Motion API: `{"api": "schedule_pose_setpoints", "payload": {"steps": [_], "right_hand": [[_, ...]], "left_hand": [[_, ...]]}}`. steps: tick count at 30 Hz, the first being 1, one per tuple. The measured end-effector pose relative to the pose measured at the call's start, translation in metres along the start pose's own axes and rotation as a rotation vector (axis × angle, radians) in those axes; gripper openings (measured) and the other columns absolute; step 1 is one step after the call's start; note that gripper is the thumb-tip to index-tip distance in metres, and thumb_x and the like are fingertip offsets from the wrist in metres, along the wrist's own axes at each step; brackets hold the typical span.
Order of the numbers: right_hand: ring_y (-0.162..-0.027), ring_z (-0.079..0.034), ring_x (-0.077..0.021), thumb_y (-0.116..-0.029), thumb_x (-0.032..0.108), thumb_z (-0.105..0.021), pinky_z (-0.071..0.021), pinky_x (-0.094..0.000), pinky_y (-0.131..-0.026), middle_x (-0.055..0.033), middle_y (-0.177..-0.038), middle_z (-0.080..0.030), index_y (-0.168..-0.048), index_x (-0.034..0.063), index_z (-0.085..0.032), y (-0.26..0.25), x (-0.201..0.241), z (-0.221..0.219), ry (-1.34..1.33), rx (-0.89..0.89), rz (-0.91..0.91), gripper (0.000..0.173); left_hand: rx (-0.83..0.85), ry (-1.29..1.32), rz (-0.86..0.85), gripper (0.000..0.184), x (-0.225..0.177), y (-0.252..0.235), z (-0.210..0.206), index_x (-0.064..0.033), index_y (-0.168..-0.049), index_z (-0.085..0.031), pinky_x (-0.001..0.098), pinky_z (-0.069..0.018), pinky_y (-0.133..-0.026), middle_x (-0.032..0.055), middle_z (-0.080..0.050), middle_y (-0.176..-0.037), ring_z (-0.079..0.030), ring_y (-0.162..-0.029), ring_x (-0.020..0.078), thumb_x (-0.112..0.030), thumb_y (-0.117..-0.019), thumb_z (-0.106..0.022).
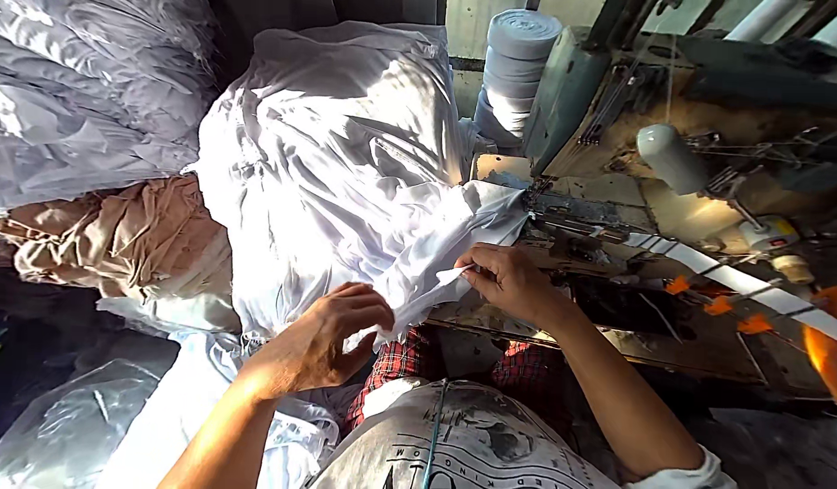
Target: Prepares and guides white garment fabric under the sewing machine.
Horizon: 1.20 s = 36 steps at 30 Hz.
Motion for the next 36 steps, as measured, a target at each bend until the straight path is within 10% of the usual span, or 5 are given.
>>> {"api": "schedule_pose_setpoints", "payload": {"steps": [9, 14, 24, 27, 36], "right_hand": [[-0.07, -0.058, -0.0043, -0.1021, 0.026, -0.06, -0.0488, -0.0164, -0.063, -0.0079, -0.087, -0.067, -0.087, 0.001, -0.072, 0.048, 0.004, 0.024, -0.07, -0.012, 0.036, 0.032], [-0.072, -0.06, -0.0078, -0.0996, 0.034, -0.065, -0.0507, -0.0195, -0.064, -0.0105, -0.091, -0.069, -0.088, 0.0008, -0.073, 0.079, -0.001, 0.031, -0.024, -0.01, -0.032, 0.036], [-0.09, -0.066, -0.0002, -0.1004, 0.021, -0.064, -0.0552, -0.0154, -0.083, -0.0024, -0.092, -0.071, -0.096, 0.0036, -0.072, 0.127, 0.009, 0.042, -0.233, -0.432, 0.011, 0.019], [-0.087, -0.066, 0.0063, -0.102, 0.021, -0.061, -0.057, -0.0141, -0.079, 0.0075, -0.092, -0.072, -0.101, 0.0075, -0.071, 0.132, -0.002, 0.046, -0.403, -0.528, -0.055, 0.017], [-0.066, -0.059, 0.0051, -0.0985, 0.015, -0.065, -0.0509, -0.0111, -0.063, 0.0014, -0.075, -0.066, -0.092, 0.0005, -0.067, 0.144, -0.03, 0.006, -0.449, -0.571, -0.209, 0.015]], "left_hand": [[0.17, -0.027, 0.118, 0.025, -0.011, -0.07, -0.063, 0.0008, -0.105, -0.069, 0.0544, -0.0536, -0.087, 0.0169, -0.071, -0.089, -0.071, -0.089, 0.0346, -0.023, -0.0991, -0.063], [0.041, 0.025, -0.018, 0.013, -0.012, -0.082, -0.026, -0.0111, -0.088, -0.071, 0.0279, -0.0524, -0.063, -0.003, -0.066, -0.074, -0.063, -0.069, 0.0071, -0.023, -0.0906, -0.065], [-0.182, -0.148, -0.367, 0.059, -0.059, -0.101, -0.09, -0.011, -0.134, -0.058, 0.0511, -0.0418, -0.11, 0.0171, -0.064, -0.129, -0.061, -0.122, 0.0308, -0.059, -0.0997, -0.052], [-0.179, -0.36, -0.201, 0.048, -0.001, -0.126, -0.113, -0.003, -0.144, -0.054, 0.0694, -0.0363, -0.11, 0.0256, -0.051, -0.15, -0.049, -0.14, 0.0425, -0.014, -0.0975, -0.057], [-0.074, -0.43, -0.365, 0.029, -0.002, -0.156, -0.08, -0.0053, -0.118, -0.072, 0.057, -0.0475, -0.104, 0.0178, -0.07, -0.124, -0.066, -0.119, 0.0357, -0.004, -0.0967, -0.053]]}}
Point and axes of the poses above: each hand's wrist, its own y-axis away from the middle knuckle, its own z-axis out of the back of the hand, x = y × z, the point moved 8 cm from there along -y, towards the middle knuckle
